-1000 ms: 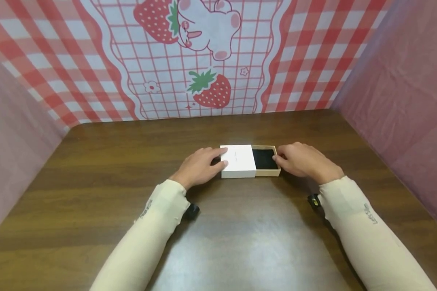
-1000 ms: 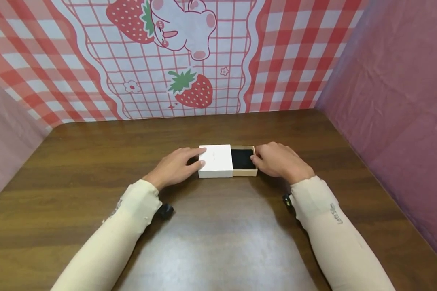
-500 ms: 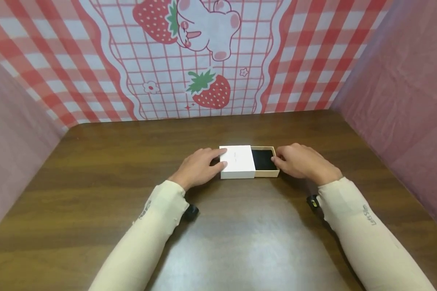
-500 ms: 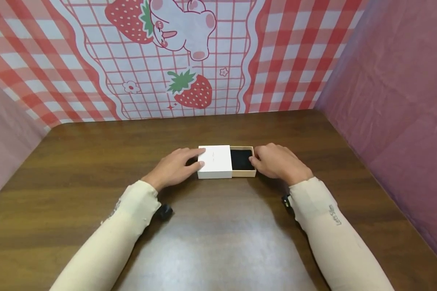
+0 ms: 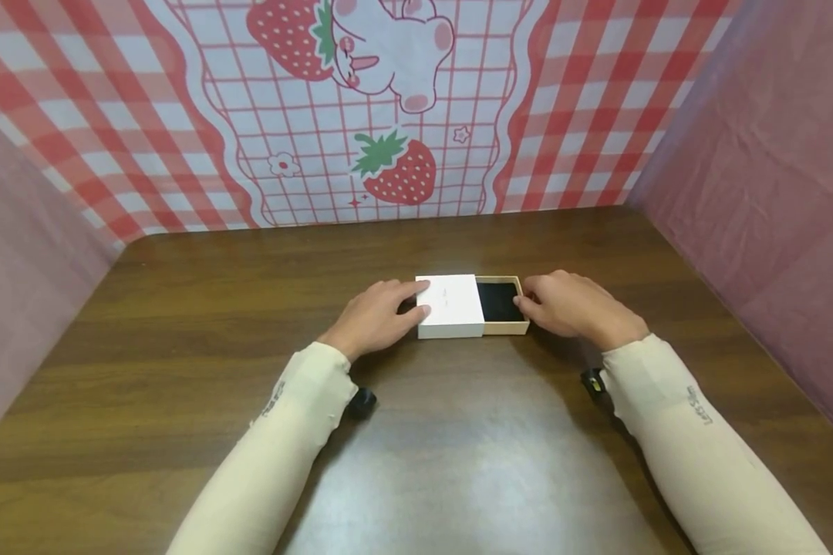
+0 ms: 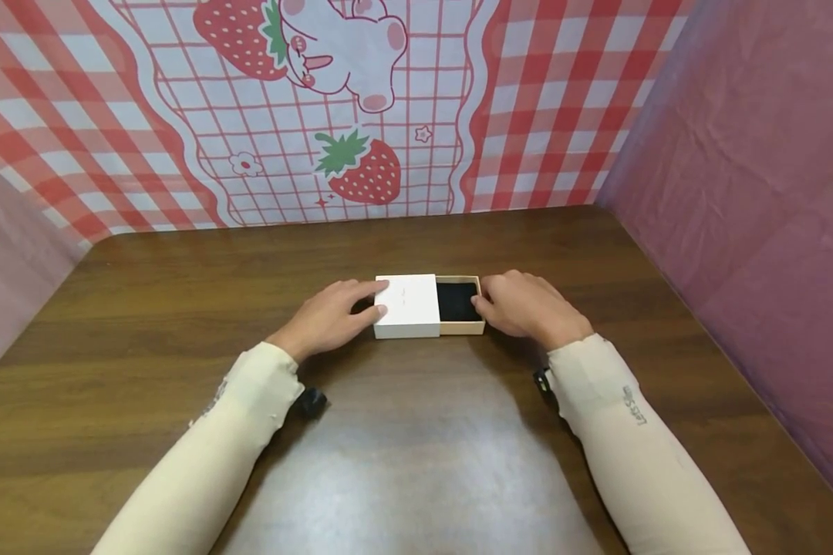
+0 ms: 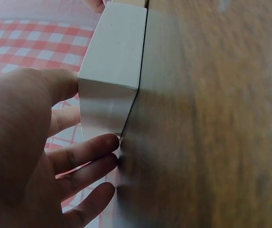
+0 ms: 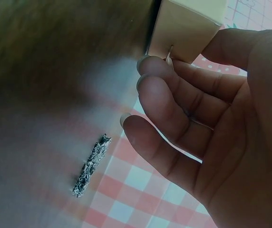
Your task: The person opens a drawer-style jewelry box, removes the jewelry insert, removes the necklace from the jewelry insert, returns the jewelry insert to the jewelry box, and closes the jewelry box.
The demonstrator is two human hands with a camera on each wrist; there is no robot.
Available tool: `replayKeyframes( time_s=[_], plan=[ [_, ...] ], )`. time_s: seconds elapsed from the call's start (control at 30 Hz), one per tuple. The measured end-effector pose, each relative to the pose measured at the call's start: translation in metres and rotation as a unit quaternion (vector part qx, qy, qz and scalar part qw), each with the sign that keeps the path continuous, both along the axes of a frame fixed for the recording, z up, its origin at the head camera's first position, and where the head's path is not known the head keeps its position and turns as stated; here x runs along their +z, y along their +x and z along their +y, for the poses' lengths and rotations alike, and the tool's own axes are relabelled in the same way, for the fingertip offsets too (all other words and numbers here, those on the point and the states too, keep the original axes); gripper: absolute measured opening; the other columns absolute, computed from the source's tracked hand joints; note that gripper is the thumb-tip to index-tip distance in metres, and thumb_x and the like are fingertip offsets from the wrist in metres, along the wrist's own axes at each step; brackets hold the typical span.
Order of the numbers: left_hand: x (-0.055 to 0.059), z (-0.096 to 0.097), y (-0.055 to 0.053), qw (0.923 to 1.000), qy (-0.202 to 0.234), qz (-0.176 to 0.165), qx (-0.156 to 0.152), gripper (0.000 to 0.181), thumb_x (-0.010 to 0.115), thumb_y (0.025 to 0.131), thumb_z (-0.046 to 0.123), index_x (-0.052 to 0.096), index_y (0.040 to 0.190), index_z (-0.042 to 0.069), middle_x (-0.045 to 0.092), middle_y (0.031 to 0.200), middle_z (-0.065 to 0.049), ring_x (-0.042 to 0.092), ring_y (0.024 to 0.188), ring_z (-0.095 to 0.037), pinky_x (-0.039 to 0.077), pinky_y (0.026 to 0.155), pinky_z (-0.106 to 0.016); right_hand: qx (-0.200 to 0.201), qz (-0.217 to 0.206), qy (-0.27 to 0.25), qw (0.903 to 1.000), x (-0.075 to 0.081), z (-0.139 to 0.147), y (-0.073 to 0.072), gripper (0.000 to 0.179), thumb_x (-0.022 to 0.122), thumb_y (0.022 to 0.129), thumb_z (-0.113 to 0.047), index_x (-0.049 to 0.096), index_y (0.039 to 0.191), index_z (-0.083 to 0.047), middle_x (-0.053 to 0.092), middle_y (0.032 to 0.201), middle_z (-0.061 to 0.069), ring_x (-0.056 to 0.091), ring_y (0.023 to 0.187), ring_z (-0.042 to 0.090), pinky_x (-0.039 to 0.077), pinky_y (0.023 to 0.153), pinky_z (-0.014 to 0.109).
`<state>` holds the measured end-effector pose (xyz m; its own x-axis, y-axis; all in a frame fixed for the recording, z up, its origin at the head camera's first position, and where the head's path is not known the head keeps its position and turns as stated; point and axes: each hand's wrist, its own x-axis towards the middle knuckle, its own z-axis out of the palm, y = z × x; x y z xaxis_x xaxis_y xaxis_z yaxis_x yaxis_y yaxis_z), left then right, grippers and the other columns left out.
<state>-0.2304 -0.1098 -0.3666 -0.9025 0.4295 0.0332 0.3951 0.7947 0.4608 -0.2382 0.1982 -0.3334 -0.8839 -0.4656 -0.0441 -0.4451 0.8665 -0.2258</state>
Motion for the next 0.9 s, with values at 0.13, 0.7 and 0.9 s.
replayKeyframes(
  time_s=[0.13, 0.7, 0.9],
  plan=[
    [-0.0002, 0.0001, -0.0003, 1.0, 0.001, 0.0, 0.001, 0.054, 0.052, 0.102, 0.047, 0.046, 0.152, 0.029, 0.054, 0.144, -0.003, 0.047, 0.131, -0.022, 0.039, 0.107, -0.049, 0.0, -0.002, 0.0, 1.0, 0.0003, 0.0001, 0.0006, 0.024, 0.057, 0.101, -0.026, 0.06, 0.081, -0.013, 0.052, 0.068, 0.0, 0.047, 0.06, 0.017, 0.041, 0.055, 0.034],
    [0.0009, -0.0009, -0.0007, 1.0, 0.0, 0.0, 0.007, 0.053, 0.051, 0.102, 0.048, 0.046, 0.152, 0.031, 0.054, 0.144, -0.001, 0.047, 0.131, -0.022, 0.039, 0.107, -0.049, -0.004, -0.013, 0.001, 0.9999, 0.0038, -0.002, -0.0001, 0.022, 0.058, 0.101, -0.028, 0.061, 0.086, -0.013, 0.054, 0.07, 0.001, 0.049, 0.061, 0.017, 0.043, 0.056, 0.035],
    [0.0004, -0.0001, 0.0005, 1.0, 0.0, -0.001, 0.003, 0.053, 0.052, 0.102, 0.048, 0.046, 0.152, 0.03, 0.054, 0.144, -0.002, 0.047, 0.132, -0.022, 0.039, 0.107, -0.049, -0.003, -0.013, 0.0, 0.9999, 0.0024, -0.0023, 0.0014, 0.022, 0.058, 0.101, -0.027, 0.061, 0.085, -0.013, 0.052, 0.068, 0.001, 0.049, 0.06, 0.017, 0.042, 0.056, 0.034]
  ],
)
